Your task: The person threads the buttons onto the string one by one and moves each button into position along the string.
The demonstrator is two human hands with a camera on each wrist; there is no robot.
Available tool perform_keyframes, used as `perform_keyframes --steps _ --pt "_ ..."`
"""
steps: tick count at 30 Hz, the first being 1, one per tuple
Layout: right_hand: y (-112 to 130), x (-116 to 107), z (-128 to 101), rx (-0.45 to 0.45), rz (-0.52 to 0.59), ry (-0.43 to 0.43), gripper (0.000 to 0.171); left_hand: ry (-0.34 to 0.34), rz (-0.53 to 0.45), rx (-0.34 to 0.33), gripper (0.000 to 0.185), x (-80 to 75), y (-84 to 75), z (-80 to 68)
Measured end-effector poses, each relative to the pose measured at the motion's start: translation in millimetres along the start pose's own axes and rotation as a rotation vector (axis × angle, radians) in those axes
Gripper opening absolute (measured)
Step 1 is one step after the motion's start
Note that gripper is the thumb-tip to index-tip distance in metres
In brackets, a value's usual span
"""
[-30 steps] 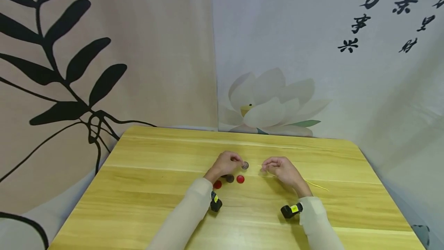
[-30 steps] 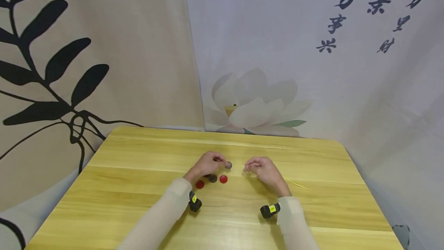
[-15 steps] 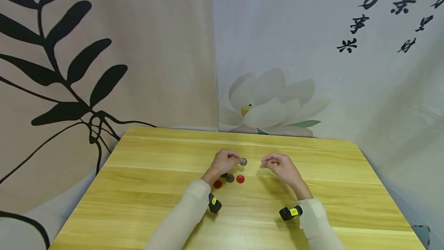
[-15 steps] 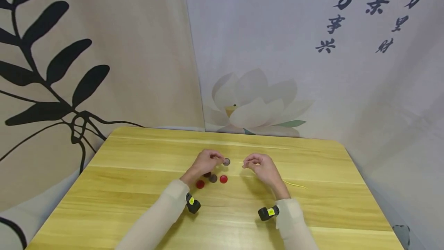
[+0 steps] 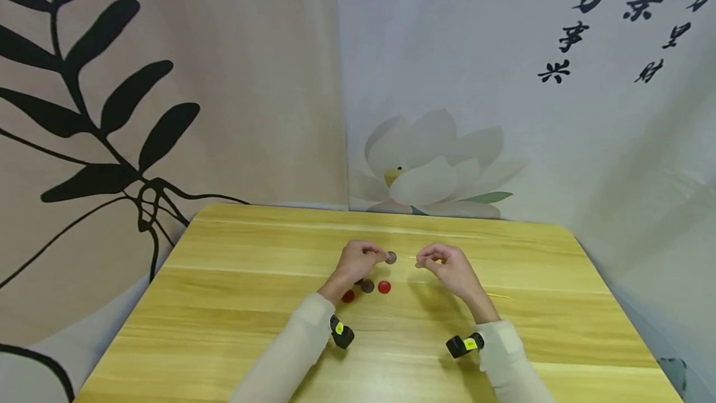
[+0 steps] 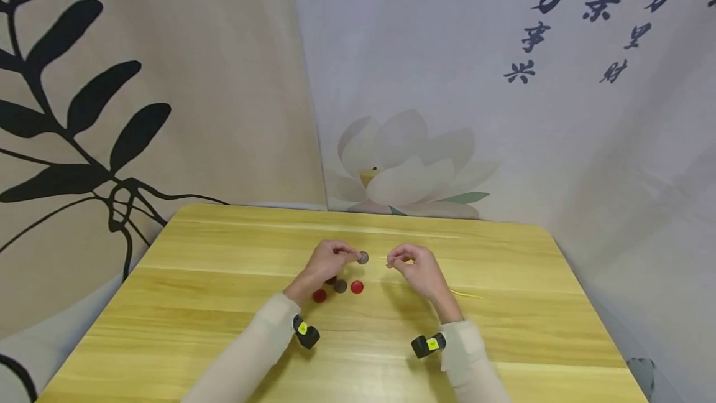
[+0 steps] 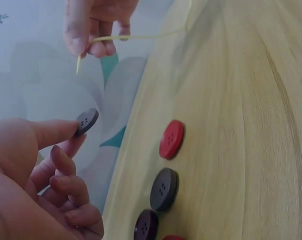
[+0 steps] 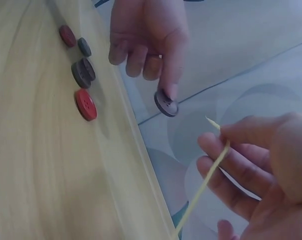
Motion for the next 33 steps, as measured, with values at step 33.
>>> perform_keyframes --steps 33 --pt "21 9 -12 -0.054 -0.039 -0.025 0.009 0.025 -0.097 0.0 0.016 4.1 -15.1 -16.3"
Point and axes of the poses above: each hand's wrist, its own z-axis towards the middle knuckle, its own x-axis out of the palm, y = z × x, the point moved 5 cm from there along z, towards the middle knuckle, and after that the axes turned 13 degrees about -y, right-handed, at the moved point
